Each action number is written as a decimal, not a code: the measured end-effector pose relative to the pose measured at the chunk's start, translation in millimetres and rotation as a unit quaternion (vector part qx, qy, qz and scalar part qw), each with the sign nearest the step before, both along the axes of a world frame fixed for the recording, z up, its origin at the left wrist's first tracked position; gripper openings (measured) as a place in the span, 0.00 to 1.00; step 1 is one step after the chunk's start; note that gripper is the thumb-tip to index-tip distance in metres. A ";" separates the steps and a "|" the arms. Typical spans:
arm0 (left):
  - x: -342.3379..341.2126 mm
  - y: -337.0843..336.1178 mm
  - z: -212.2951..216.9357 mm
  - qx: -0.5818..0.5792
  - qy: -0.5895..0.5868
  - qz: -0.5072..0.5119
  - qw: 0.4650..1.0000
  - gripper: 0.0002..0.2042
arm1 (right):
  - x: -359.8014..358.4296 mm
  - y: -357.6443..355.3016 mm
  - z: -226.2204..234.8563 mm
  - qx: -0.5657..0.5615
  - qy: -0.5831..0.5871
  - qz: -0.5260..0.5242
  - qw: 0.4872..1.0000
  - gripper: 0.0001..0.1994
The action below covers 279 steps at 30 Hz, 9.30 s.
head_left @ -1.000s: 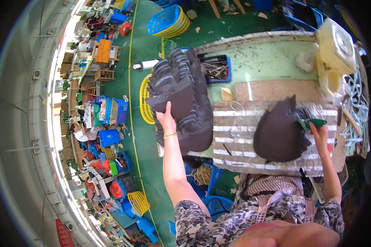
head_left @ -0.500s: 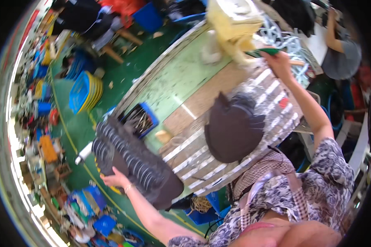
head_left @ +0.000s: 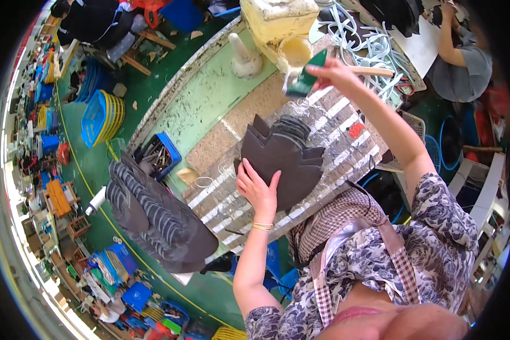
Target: The person dips an applicator into an adhesive container and applies glue onto shoe pieces, coating and stacking them one by one on the work table.
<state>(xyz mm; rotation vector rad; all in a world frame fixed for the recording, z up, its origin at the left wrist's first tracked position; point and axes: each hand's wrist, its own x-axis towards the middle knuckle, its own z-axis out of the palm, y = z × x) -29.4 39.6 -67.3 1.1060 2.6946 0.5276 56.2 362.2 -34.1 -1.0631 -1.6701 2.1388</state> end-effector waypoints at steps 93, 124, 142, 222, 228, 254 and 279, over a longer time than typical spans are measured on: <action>-319.0 -287.7 12.5 -0.145 0.355 0.439 0.813 0.43 | -4.5 -61.5 -1.8 0.285 -0.037 -0.134 0.948 0.12; 24.9 -9.3 -8.2 -0.013 0.013 0.006 1.000 0.39 | 61.7 -116.3 -55.9 0.248 -0.048 0.131 0.959 0.13; -1.0 -40.6 -30.9 0.055 -0.014 0.023 0.998 0.34 | 75.9 -157.7 -43.3 0.267 0.062 0.259 0.926 0.06; 22.2 17.6 -7.3 -0.044 0.043 0.006 0.998 0.41 | 66.3 -99.5 -57.5 0.279 0.030 0.135 0.950 0.10; 22.0 13.3 -12.6 -0.036 0.056 0.003 0.998 0.41 | 39.3 -107.6 -49.7 0.184 0.111 0.045 0.976 0.09; -13.7 6.3 -21.4 0.059 -0.064 -0.006 0.996 0.35 | 104.4 -123.4 -75.5 0.297 0.148 0.299 0.895 0.12; -0.8 8.8 -20.1 0.198 0.093 -0.206 0.954 0.08 | 34.3 -78.4 -44.6 0.317 -0.020 0.130 0.939 0.09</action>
